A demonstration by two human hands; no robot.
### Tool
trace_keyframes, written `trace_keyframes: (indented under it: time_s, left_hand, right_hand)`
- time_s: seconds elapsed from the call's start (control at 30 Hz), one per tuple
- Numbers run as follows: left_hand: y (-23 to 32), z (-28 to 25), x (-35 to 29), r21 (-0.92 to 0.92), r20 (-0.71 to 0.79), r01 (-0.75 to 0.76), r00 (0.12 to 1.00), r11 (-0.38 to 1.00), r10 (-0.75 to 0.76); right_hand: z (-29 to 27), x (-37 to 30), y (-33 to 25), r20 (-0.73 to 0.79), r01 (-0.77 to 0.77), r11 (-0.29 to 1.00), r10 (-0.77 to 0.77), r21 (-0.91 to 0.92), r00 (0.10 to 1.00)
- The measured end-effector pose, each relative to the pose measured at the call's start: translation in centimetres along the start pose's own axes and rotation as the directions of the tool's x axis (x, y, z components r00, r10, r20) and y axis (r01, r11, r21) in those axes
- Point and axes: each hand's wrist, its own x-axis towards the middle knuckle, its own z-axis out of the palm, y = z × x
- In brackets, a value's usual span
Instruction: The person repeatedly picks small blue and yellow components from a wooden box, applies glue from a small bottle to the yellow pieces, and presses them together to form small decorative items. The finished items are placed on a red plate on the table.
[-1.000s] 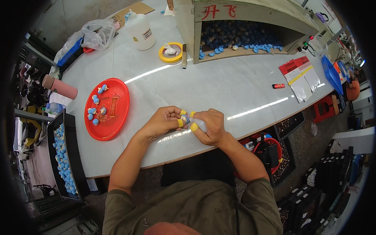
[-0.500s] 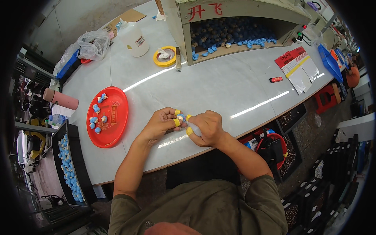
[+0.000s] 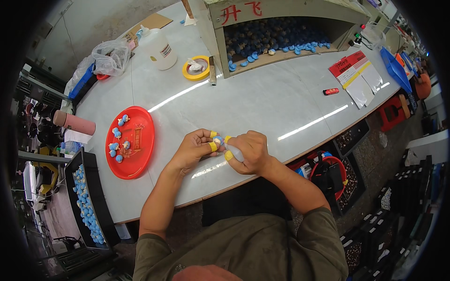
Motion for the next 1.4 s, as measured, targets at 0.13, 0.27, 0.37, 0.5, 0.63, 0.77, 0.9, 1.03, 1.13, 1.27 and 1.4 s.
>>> trace_keyframes:
  time_s: [0.13, 0.27, 0.37, 0.5, 0.63, 0.77, 0.9, 1.03, 1.13, 1.27, 1.4]
  left_hand:
    - [0.1, 0.0, -0.1, 0.003, 0.022, 0.003, 1.000, 1.000, -0.003]
    - [0.2, 0.1, -0.2, 0.006, 0.020, 0.005, 1.000, 1.000, -0.005]
    - [0.0, 0.0, 0.0, -0.006, 0.018, 0.000, 1.000, 1.000, 0.000]
    - [0.0, 0.0, -0.1, -0.014, 0.005, 0.003, 1.000, 1.000, -0.003]
    - [0.1, -0.1, 0.0, 0.006, 0.028, 0.003, 1.000, 1.000, -0.003]
    - [0.3, 0.0, -0.1, 0.036, 0.044, 0.017, 0.999, 0.999, -0.018]
    - [0.3, 0.1, -0.1, 0.010, 0.026, 0.024, 0.999, 1.000, -0.024]
    - [0.2, -0.2, 0.1, -0.008, 0.013, 0.029, 0.999, 1.000, -0.029]
    - [0.2, -0.5, 0.1, -0.033, 0.011, 0.034, 0.999, 0.999, -0.034]
    - [0.2, -0.7, 0.2, -0.078, 0.006, 0.044, 0.999, 0.996, -0.044]
    - [-0.1, -1.0, 0.2, -0.103, 0.003, 0.038, 0.999, 0.994, -0.037]
  right_hand:
    - [0.1, 0.2, 0.0, 0.007, -0.006, 1.000, 0.006, -0.001, 1.000]
    - [0.1, 0.2, 0.0, 0.020, -0.009, 1.000, 0.009, -0.016, 1.000]
    - [0.1, 0.0, 0.0, 0.013, -0.009, 1.000, 0.009, -0.011, 1.000]
    - [0.0, 0.1, -0.2, 0.011, -0.010, 1.000, 0.010, -0.003, 1.000]
    - [0.1, 0.0, 0.1, 0.004, -0.024, 0.999, 0.024, 0.031, 1.000]
    - [0.7, -0.1, 0.4, -0.025, -0.050, 0.997, 0.052, 0.066, 0.998]
    - [0.3, -0.4, 0.5, -0.039, -0.066, 0.992, 0.071, 0.108, 0.997]
    - [-0.2, -0.6, 0.6, -0.105, -0.098, 0.981, 0.117, 0.165, 0.988]
    - [-0.3, -0.8, 0.3, -0.160, -0.194, 0.958, 0.230, 0.211, 0.960]
    - [-1.3, -0.6, -0.3, -0.163, -0.371, 0.845, 0.458, 0.385, 0.874]
    - [-4.8, -1.5, 2.5, -0.042, -0.620, 0.705, 0.672, 0.345, 0.740]
